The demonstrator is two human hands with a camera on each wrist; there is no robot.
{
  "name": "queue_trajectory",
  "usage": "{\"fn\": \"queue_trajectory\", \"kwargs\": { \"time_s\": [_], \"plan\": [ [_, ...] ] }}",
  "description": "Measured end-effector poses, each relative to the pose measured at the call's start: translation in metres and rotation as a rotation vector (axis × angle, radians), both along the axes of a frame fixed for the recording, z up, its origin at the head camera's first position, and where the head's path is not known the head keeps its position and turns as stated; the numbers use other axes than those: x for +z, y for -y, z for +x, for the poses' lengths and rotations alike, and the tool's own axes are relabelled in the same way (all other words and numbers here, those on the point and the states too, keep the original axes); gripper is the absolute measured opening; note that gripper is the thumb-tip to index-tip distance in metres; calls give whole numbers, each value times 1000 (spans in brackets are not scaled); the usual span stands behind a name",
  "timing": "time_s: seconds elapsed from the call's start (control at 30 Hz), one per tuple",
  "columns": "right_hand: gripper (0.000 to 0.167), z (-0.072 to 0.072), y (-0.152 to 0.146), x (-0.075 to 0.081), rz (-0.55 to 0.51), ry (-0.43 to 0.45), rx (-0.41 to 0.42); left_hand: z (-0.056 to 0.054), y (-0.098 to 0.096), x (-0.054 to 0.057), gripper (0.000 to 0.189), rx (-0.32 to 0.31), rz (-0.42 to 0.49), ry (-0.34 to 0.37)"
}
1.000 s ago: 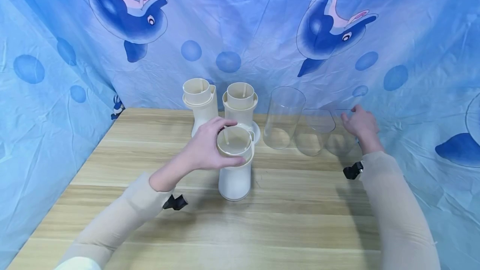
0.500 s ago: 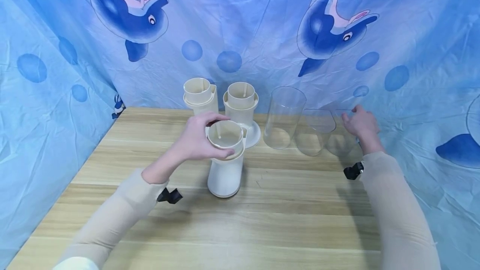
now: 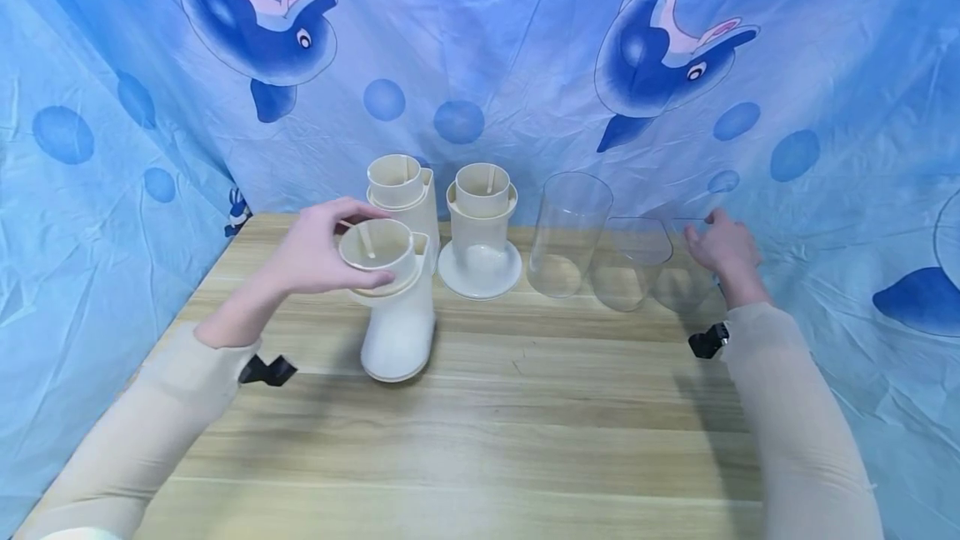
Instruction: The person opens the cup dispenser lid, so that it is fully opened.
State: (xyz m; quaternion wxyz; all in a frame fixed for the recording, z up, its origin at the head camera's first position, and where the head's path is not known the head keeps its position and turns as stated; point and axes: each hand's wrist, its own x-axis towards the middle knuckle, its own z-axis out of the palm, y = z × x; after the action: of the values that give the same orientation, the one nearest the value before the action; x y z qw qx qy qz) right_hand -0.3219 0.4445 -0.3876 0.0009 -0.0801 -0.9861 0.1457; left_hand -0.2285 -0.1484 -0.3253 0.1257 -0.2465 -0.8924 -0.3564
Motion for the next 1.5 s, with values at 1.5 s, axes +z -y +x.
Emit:
{"fn": "queue_trajectory", "kwargs": {
  "time_s": [1.5],
  "plan": [
    [80,0,3,3,25,14,-20,-121,115,8,91,249,-9,276]
  ]
}}
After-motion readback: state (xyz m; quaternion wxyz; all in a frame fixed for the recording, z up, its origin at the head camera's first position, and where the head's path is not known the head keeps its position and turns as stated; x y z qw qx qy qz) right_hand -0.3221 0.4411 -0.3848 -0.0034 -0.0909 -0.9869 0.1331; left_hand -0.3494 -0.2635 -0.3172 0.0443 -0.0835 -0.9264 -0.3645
